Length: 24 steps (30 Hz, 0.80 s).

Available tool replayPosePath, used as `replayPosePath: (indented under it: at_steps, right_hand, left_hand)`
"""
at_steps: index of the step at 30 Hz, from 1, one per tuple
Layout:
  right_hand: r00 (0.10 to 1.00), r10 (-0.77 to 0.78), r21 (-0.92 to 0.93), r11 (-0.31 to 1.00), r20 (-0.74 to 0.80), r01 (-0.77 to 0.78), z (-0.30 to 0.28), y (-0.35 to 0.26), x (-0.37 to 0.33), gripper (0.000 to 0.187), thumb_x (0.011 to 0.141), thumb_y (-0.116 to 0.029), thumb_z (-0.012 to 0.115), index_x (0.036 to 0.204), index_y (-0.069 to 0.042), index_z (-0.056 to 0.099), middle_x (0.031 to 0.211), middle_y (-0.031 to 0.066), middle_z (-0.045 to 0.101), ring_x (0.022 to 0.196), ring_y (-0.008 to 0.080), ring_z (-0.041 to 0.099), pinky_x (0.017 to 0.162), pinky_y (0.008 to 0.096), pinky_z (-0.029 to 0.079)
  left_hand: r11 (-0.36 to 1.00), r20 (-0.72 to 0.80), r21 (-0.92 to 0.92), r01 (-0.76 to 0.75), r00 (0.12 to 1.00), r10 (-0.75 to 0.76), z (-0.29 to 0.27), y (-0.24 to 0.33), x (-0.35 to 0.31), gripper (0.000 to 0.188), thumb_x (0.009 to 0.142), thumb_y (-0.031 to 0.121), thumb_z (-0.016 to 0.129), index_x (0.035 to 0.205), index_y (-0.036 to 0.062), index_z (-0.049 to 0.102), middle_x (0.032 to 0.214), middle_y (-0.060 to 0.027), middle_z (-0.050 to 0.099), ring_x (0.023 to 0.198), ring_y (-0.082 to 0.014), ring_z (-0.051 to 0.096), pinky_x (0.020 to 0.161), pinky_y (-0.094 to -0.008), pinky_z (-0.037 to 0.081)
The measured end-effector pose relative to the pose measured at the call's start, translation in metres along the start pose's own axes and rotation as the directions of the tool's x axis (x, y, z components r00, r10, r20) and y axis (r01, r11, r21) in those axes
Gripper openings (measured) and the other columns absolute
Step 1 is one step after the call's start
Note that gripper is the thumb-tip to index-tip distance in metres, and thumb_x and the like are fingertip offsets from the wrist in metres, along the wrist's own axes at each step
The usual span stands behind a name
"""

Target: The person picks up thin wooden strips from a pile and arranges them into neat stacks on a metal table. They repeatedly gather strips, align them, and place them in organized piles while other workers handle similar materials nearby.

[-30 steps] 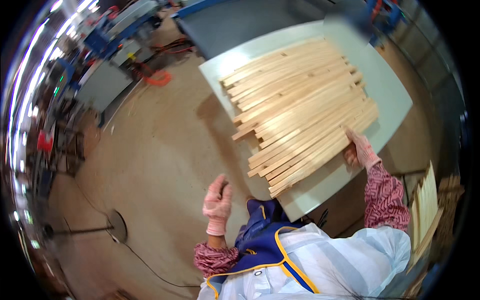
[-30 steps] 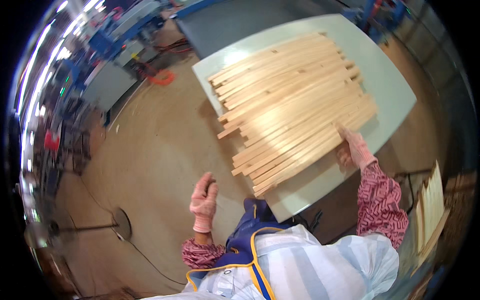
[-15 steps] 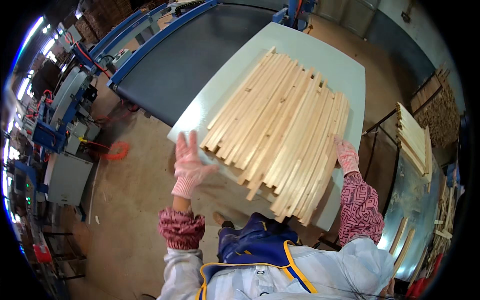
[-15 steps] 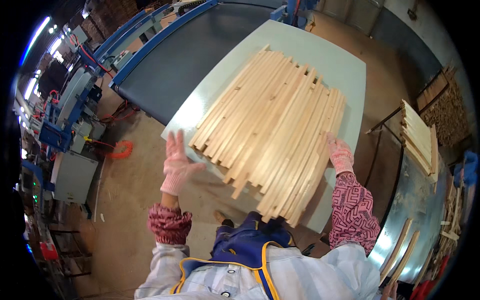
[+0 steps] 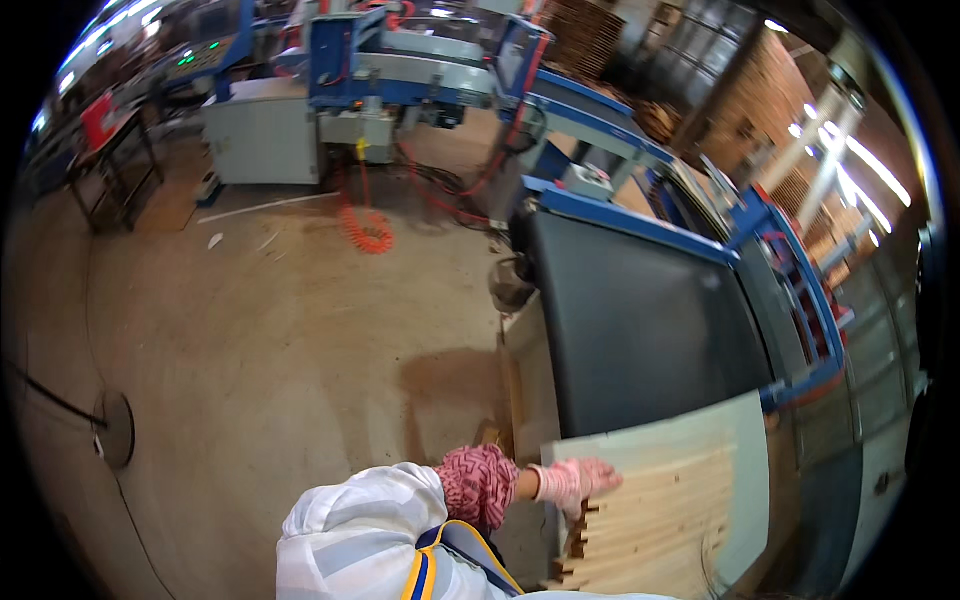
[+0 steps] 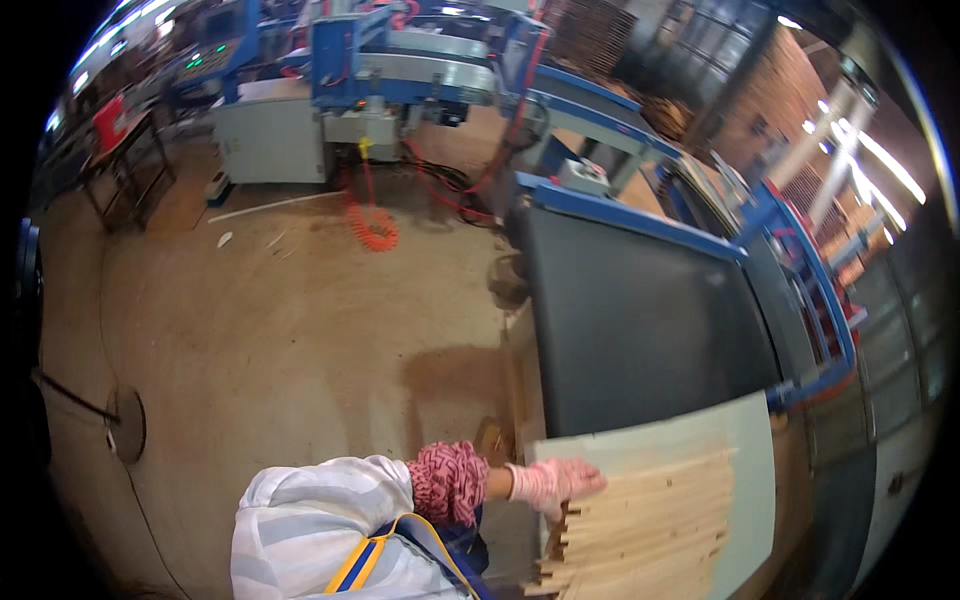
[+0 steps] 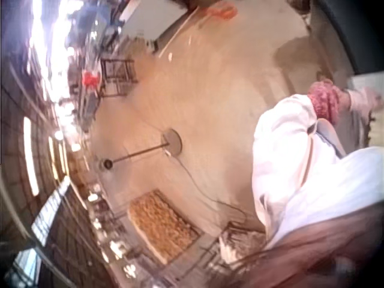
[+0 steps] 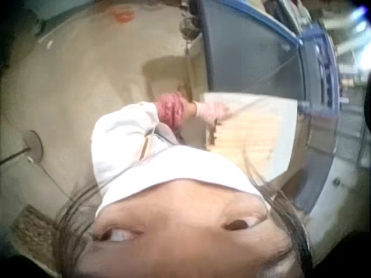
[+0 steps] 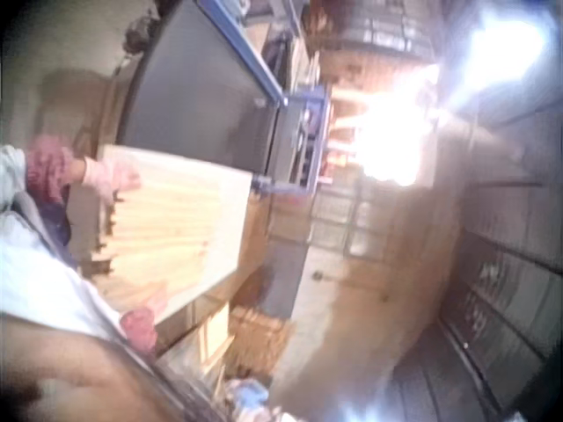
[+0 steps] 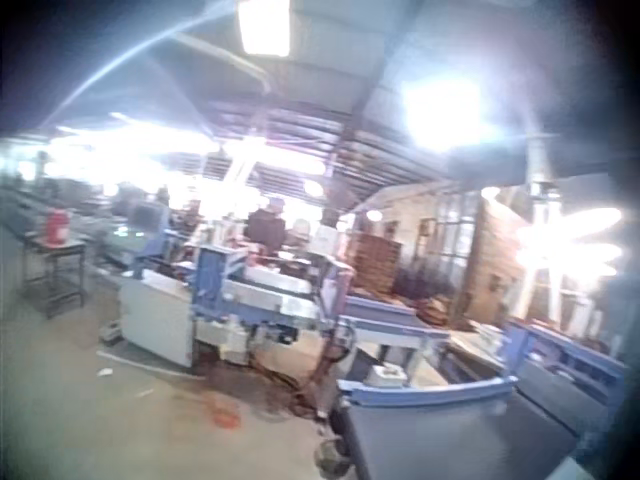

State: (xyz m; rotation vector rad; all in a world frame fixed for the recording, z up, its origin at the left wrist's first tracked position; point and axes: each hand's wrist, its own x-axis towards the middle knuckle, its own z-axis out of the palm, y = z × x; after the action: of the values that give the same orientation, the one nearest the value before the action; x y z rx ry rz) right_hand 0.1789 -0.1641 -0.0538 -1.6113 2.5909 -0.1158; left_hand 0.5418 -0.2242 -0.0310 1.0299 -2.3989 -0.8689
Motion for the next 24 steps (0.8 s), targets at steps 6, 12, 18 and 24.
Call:
replayPosePath:
  at_steps: [6,12,18,24]
  right_hand:
    - [0.995,-0.092,0.097,0.991,0.041,0.088,0.020,-0.116,0.083,0.040,0.096,-0.006,0.042,0.135,-0.003,0.045,0.127,0.0167,0.059,0.109,0.0288,0.060,0.091,0.0349,0.050]
    - [0.979,-0.206,0.186,0.962,0.011,0.200,0.034,-0.186,0.160,0.034,0.096,-0.006,0.045,0.128,0.001,0.053,0.122,0.0166,0.062,0.105,0.0268,0.062,0.088,0.0331,0.052]
    - [0.623,-0.672,0.076,0.653,-0.400,0.753,0.044,-0.260,0.239,0.030,0.096,-0.005,0.047,0.121,0.004,0.060,0.118,0.0164,0.065,0.101,0.0249,0.064,0.086,0.0312,0.054]
    - [0.957,-0.238,0.959,0.266,0.166,-0.100,0.030,-0.444,0.144,0.033,0.092,-0.028,0.064,0.113,-0.003,0.061,0.082,0.0045,0.060,0.068,0.0151,0.057,0.062,0.0282,0.052]
  left_hand:
    - [0.990,0.049,-0.015,0.141,0.989,-0.140,-0.057,-0.018,-0.002,0.103,0.055,0.024,0.082,0.142,-0.0009,0.033,0.140,-0.0240,0.040,0.132,-0.0390,0.039,0.111,-0.0404,0.036]
    - [0.970,-0.149,-0.014,0.243,0.959,-0.242,-0.148,-0.126,0.004,0.100,0.058,0.029,0.076,0.142,-0.0023,0.034,0.144,-0.0269,0.037,0.137,-0.0366,0.035,0.113,-0.0353,0.033]
    - [0.808,-0.353,0.165,0.566,0.799,-0.487,-0.277,-0.252,0.003,0.087,0.068,0.046,0.073,0.141,0.0091,0.044,0.146,-0.0138,0.043,0.135,-0.0277,0.041,0.113,-0.0351,0.033]
    - [0.629,-0.854,-0.176,0.757,0.200,-0.480,-0.276,-0.310,-0.059,0.067,0.080,0.037,0.069,0.136,0.0071,0.048,0.133,-0.0184,0.053,0.125,-0.0335,0.048,0.104,-0.0398,0.041]
